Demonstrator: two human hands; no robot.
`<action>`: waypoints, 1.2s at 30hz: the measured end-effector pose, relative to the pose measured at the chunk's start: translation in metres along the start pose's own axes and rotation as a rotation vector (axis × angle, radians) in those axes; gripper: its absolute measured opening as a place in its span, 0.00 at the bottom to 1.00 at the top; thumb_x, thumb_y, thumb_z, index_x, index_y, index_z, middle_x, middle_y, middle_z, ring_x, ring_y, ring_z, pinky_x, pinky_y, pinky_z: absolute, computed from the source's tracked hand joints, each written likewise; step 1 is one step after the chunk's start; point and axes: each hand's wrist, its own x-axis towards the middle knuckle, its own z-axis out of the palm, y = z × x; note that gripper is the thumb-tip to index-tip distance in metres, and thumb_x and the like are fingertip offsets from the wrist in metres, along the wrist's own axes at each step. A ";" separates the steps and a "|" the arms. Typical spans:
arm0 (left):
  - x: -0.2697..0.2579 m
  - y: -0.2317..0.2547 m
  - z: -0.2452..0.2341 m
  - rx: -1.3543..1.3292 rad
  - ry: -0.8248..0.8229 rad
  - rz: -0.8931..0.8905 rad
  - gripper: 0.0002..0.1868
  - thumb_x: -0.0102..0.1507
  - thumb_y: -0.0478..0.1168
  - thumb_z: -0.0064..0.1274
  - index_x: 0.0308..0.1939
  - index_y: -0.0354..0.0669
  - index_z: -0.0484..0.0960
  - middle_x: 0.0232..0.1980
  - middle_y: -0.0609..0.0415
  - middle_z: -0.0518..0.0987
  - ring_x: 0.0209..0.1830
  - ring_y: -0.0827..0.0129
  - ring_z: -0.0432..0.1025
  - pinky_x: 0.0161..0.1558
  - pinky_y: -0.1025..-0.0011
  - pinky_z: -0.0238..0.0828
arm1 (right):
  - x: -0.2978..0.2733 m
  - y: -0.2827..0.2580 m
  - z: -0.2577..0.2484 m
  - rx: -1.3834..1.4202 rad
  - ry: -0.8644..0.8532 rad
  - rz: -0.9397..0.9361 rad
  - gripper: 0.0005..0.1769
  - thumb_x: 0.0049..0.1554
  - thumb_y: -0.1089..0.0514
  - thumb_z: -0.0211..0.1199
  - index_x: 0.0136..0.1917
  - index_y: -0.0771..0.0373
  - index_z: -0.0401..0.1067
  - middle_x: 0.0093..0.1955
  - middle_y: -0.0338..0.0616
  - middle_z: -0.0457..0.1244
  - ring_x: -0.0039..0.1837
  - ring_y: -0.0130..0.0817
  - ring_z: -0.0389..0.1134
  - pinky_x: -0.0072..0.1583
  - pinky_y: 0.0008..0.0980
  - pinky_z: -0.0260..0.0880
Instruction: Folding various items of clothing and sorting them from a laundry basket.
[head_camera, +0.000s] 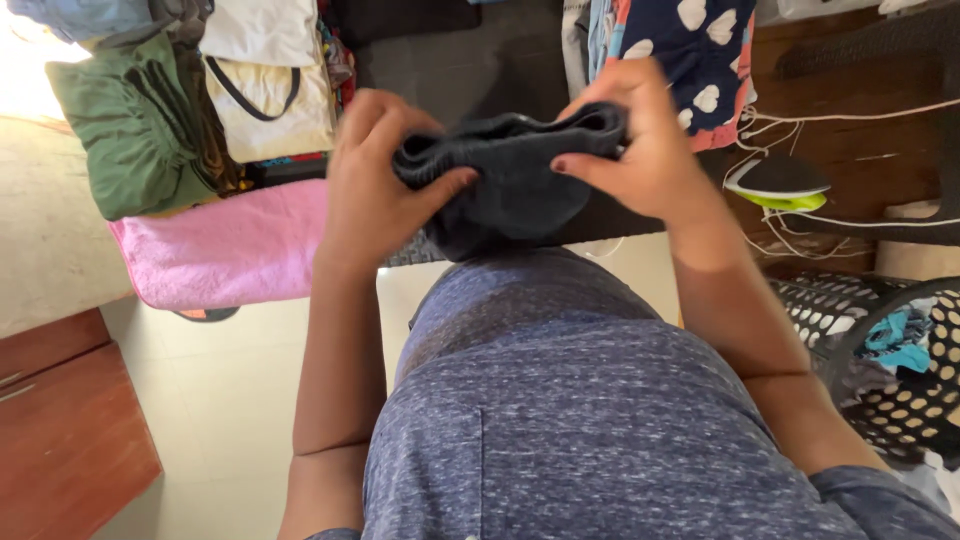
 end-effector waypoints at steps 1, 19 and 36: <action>0.004 0.013 0.001 0.003 0.002 0.008 0.21 0.52 0.38 0.79 0.43 0.39 0.83 0.45 0.52 0.77 0.49 0.61 0.75 0.52 0.64 0.73 | 0.002 0.004 0.004 -0.002 0.002 -0.008 0.29 0.53 0.57 0.78 0.56 0.57 0.58 0.55 0.41 0.66 0.57 0.28 0.69 0.60 0.29 0.71; -0.044 -0.030 0.000 0.266 0.155 0.218 0.13 0.43 0.36 0.59 0.24 0.40 0.69 0.26 0.49 0.68 0.29 0.52 0.66 0.37 0.58 0.60 | -0.080 0.199 0.018 0.403 0.380 0.996 0.25 0.65 0.39 0.45 0.53 0.58 0.74 0.48 0.34 0.68 0.50 0.28 0.65 0.53 0.27 0.66; -0.065 -0.049 -0.027 0.054 0.326 0.326 0.13 0.46 0.32 0.63 0.29 0.36 0.73 0.30 0.48 0.71 0.31 0.53 0.67 0.37 0.63 0.65 | -0.047 0.204 0.042 0.065 -0.694 0.492 0.31 0.59 0.57 0.63 0.72 0.70 0.64 0.73 0.51 0.60 0.73 0.39 0.60 0.70 0.39 0.59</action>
